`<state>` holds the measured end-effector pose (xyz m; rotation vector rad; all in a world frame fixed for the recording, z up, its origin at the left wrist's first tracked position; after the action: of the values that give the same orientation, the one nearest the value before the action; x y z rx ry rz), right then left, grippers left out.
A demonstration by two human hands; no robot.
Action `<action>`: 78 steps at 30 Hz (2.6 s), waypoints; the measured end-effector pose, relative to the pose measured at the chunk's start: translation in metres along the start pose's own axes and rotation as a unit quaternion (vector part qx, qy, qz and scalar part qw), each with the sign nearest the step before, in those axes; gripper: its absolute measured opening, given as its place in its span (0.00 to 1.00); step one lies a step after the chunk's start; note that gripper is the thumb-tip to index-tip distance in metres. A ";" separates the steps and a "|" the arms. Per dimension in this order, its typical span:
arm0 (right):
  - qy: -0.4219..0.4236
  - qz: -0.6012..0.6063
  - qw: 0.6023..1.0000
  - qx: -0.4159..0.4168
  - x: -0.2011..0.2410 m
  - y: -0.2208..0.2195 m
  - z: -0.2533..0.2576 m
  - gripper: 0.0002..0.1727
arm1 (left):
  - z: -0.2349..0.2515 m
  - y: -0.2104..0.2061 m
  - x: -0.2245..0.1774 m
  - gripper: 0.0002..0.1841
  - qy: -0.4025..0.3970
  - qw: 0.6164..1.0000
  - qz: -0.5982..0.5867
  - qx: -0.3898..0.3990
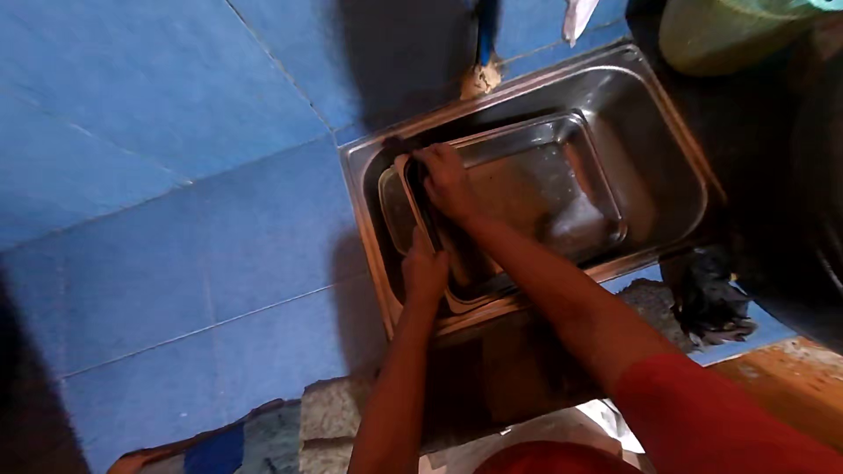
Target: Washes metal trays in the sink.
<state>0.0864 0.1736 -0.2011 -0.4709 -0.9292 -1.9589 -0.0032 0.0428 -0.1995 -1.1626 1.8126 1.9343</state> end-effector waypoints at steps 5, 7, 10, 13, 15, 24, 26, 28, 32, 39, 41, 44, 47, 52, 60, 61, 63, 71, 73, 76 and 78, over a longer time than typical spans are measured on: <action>-0.040 -0.024 0.995 -0.084 -0.025 -0.010 -0.006 0.21 | 0.000 0.000 -0.002 0.37 0.003 1.000 0.004 0.005; -0.066 -0.008 0.993 -0.095 -0.022 -0.016 -0.012 0.20 | 0.001 0.000 -0.002 0.37 0.003 1.000 0.007 0.012; -0.088 0.034 0.991 -0.093 -0.012 -0.029 -0.019 0.21 | 0.003 0.001 -0.002 0.37 0.005 1.000 0.009 0.020; -0.141 0.078 0.984 -0.071 0.000 -0.029 -0.020 0.23 | 0.005 0.002 -0.002 0.37 -0.003 1.000 0.001 0.025; -0.179 0.100 0.979 -0.013 0.004 -0.023 -0.020 0.23 | 0.005 0.002 0.001 0.36 -0.011 1.000 -0.014 0.021; -0.107 0.014 0.994 0.006 -0.001 -0.014 -0.004 0.20 | 0.006 0.000 -0.001 0.34 -0.014 1.000 -0.006 0.015; -0.108 -0.020 0.994 -0.003 -0.010 -0.006 -0.003 0.19 | 0.006 0.000 -0.002 0.34 -0.010 1.000 0.005 0.014; -0.139 -0.046 0.989 0.012 -0.021 0.009 -0.002 0.20 | 0.006 0.001 -0.005 0.33 -0.005 1.000 0.009 0.023; -0.168 -0.061 0.978 -0.106 -0.046 0.022 -0.007 0.17 | 0.005 0.001 -0.003 0.33 -0.031 0.999 -0.019 0.021; -0.133 0.035 0.986 -0.094 -0.021 -0.014 -0.012 0.18 | 0.008 -0.001 -0.002 0.35 -0.042 0.999 -0.003 0.032; -0.141 0.063 0.982 -0.107 -0.012 -0.022 -0.011 0.17 | 0.009 -0.001 0.000 0.34 -0.045 0.998 -0.017 0.034; -0.169 0.082 0.981 -0.054 -0.003 -0.023 -0.011 0.18 | 0.011 -0.002 0.003 0.35 -0.034 0.998 -0.021 0.038; -0.221 0.101 0.968 0.056 0.008 -0.008 -0.018 0.21 | 0.011 -0.002 0.002 0.36 -0.020 0.998 -0.019 0.049; -0.290 0.181 0.925 0.166 0.025 0.029 -0.068 0.16 | 0.012 -0.001 0.002 0.32 -0.065 0.996 -0.039 0.037; -0.348 0.143 0.926 0.015 -0.048 0.099 -0.039 0.13 | 0.004 0.002 -0.002 0.34 -0.030 0.998 -0.031 0.040; -0.331 0.093 0.938 -0.042 -0.071 0.114 -0.031 0.13 | 0.003 0.002 -0.002 0.34 -0.031 0.998 -0.034 0.040; -0.355 -0.066 0.929 -0.082 -0.115 0.142 -0.019 0.18 | 0.003 0.002 -0.001 0.34 -0.034 0.998 -0.037 0.042; -0.352 -0.237 0.905 -0.008 -0.126 0.088 -0.036 0.30 | 0.012 -0.003 -0.003 0.37 -0.036 0.997 -0.018 0.073; -0.314 -0.213 0.925 0.005 -0.084 0.057 -0.040 0.30 | 0.012 -0.003 -0.003 0.37 -0.037 0.996 -0.022 0.073; -0.257 -0.087 0.962 0.041 -0.037 0.012 -0.039 0.25 | 0.011 -0.004 -0.003 0.38 -0.024 0.997 -0.028 0.073; -0.254 0.007 0.966 0.043 -0.018 -0.007 -0.034 0.23 | 0.011 -0.004 -0.001 0.38 -0.026 0.997 -0.032 0.070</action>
<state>0.0915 0.1601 -0.2372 -0.9535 -1.3164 -1.8056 -0.0040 0.0541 -0.2025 -1.1011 1.8276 1.7550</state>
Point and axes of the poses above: each hand's wrist, its own z-axis towards the middle knuckle, its own y-axis out of the back of the hand, x = y × z, the point moved 4 cm from there along z, towards the middle knuckle, and after that the axes turned 13 degrees about -x, right-handed, at the moved point
